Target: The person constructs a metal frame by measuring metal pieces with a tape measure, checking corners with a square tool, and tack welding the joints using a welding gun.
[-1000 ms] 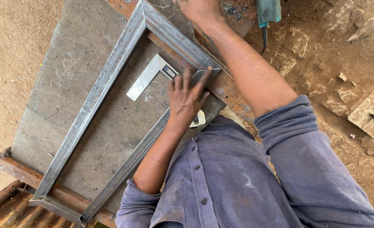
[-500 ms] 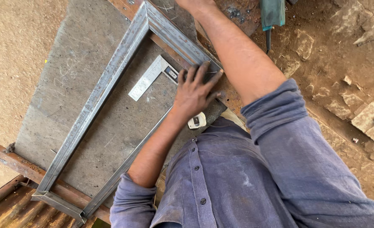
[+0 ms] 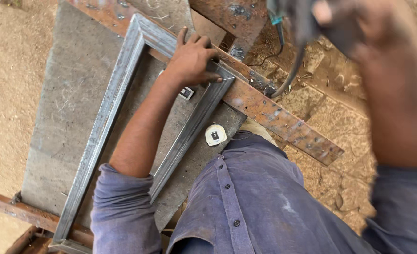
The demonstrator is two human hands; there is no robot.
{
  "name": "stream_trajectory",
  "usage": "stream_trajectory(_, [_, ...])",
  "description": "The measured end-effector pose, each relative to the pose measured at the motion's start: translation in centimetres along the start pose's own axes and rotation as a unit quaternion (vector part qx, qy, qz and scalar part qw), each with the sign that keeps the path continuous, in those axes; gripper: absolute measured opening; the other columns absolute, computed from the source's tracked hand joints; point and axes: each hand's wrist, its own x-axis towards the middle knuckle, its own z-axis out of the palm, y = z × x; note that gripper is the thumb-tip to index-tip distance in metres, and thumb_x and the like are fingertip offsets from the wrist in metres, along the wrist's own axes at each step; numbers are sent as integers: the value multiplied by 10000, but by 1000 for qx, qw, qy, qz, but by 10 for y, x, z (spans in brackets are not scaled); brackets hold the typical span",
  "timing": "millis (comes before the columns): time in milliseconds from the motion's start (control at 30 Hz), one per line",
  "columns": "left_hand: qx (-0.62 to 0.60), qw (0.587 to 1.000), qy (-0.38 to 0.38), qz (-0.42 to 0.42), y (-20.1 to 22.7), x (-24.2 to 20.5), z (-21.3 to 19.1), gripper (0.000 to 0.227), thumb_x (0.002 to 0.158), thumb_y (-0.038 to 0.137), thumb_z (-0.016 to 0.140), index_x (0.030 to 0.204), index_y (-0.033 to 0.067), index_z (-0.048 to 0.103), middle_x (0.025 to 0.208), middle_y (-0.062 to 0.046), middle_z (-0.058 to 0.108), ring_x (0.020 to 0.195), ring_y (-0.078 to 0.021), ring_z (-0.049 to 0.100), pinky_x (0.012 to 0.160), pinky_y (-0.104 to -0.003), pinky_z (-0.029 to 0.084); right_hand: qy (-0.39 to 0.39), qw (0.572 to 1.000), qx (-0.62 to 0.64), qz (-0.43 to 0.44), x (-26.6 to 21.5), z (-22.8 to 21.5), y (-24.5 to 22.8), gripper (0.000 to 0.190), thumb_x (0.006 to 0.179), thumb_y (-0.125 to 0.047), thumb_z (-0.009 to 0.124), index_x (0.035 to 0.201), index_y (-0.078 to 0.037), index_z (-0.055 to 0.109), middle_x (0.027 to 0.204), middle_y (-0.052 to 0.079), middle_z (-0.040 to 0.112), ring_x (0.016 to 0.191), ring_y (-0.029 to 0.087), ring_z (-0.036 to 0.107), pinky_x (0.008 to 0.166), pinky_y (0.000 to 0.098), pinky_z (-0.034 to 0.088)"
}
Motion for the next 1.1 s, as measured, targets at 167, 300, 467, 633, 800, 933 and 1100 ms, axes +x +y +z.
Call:
stream_trajectory(167, [-12,999,31,19,-3,0,4,783,595,622,914,1223,194,725,1241,-118,620,1312,-355,472,1186,-644,105,218,962,-159,51,-122,58,-12,413,1005,-298,654,1295,-33,530,981,35,572,768,143,547,698,315,523])
stream_trajectory(300, [2,1000,18,23,-3,4,2,809,612,630,909,1228,151,697,1239,-108,621,1315,-354,470,1183,-659,117,235,887,-321,236,-178,75,35,630,927,-553,594,1293,-40,583,929,78,653,776,171,631,622,327,560])
stream_trajectory(467, [30,999,-34,4,-3,14,5,847,617,686,892,1238,152,676,1210,-87,614,1279,-318,475,1199,-656,75,258,875,-254,321,-203,119,127,602,898,-533,657,1260,-58,588,906,174,667,744,276,673,623,418,609])
stream_trajectory(633, [53,998,-45,8,-3,12,3,828,654,709,875,1238,156,681,1247,-84,608,1307,-305,468,1220,-644,71,229,899,-332,168,-184,123,165,682,859,-300,786,1425,-99,463,1122,227,742,1035,303,740,905,437,589])
stream_trajectory(800, [67,993,8,100,-12,-13,-2,845,594,593,883,1302,176,687,1298,-94,608,1334,-329,459,1215,-589,144,228,921,-291,125,-181,120,182,733,818,-253,805,1426,-80,434,1174,233,727,1135,325,720,986,448,574])
stream_trajectory(933, [47,989,53,129,-14,-21,1,758,784,589,858,1339,110,668,1318,-130,599,1347,-358,463,1220,-586,202,240,866,-425,106,-178,123,193,548,835,-272,834,1274,-60,585,1114,188,723,1039,334,698,973,456,529])
stream_trajectory(1100, [76,994,-4,75,-7,-7,5,698,778,588,840,1282,140,662,1291,-111,593,1343,-319,469,1234,-590,166,258,834,-488,5,-174,128,195,547,846,-275,830,1284,-10,637,1119,161,712,1065,357,652,984,478,467])
